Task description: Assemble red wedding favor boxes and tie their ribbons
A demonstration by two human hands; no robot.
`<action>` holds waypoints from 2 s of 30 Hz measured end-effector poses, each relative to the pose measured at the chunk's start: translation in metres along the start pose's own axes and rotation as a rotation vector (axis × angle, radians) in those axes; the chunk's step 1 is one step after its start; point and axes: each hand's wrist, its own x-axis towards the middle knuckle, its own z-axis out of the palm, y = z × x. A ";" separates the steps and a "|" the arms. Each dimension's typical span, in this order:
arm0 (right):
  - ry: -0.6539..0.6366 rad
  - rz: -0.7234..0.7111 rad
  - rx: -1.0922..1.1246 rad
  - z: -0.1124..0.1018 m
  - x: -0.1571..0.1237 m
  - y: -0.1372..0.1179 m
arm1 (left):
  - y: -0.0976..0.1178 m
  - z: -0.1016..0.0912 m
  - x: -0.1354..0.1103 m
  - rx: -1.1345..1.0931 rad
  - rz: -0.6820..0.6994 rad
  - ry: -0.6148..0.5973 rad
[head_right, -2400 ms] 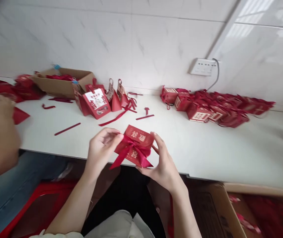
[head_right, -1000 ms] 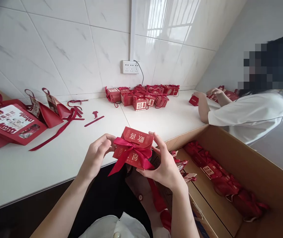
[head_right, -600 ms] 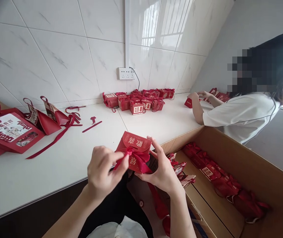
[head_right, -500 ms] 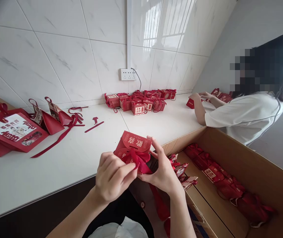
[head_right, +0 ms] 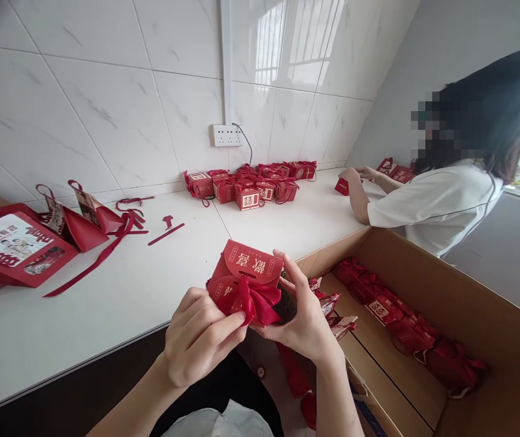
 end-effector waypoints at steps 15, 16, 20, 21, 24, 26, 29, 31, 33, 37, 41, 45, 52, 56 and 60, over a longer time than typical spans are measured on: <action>0.053 0.086 -0.017 -0.023 -0.019 0.001 | -0.007 0.015 0.008 -0.472 -0.742 -0.008; 0.047 0.089 -0.023 -0.023 -0.019 0.001 | -0.012 0.015 0.009 -0.525 -0.875 -0.076; 0.039 0.117 -0.063 -0.027 -0.018 0.001 | -0.028 0.019 0.005 -0.713 -1.120 -0.191; 0.040 0.119 -0.076 -0.028 -0.018 0.001 | -0.031 0.021 0.002 -0.750 -1.152 -0.174; 0.042 0.144 -0.106 -0.032 -0.021 0.004 | -0.040 0.029 -0.006 -0.797 -1.179 -0.150; 0.047 0.178 -0.132 -0.037 -0.025 0.005 | -0.044 0.035 -0.008 -0.750 -1.141 -0.172; 0.064 0.214 -0.187 -0.045 -0.032 0.005 | -0.048 0.043 -0.008 -0.651 -1.084 -0.228; 0.075 0.252 -0.202 -0.050 -0.036 0.005 | -0.045 0.047 -0.006 -0.678 -1.094 -0.327; 0.096 0.286 -0.206 -0.055 -0.039 0.006 | -0.037 0.051 -0.005 -0.783 -1.113 -0.473; 0.135 0.315 -0.203 -0.060 -0.040 0.008 | -0.019 0.052 -0.004 -0.879 -1.088 -0.698; 0.137 0.301 -0.186 -0.063 -0.039 0.008 | -0.026 0.049 -0.007 -0.952 -1.040 -0.728; 0.051 0.311 -0.177 -0.060 -0.037 0.007 | -0.046 0.051 -0.008 -1.107 -1.048 -0.587; -0.126 0.243 0.063 -0.018 -0.013 0.024 | -0.046 0.039 0.000 -0.988 -1.338 -0.660; -0.220 0.216 0.279 0.031 0.011 0.045 | -0.061 0.011 -0.022 -0.783 -1.428 -0.477; -0.332 0.232 0.484 0.086 0.027 0.059 | -0.082 -0.018 -0.054 -0.616 -1.488 -0.300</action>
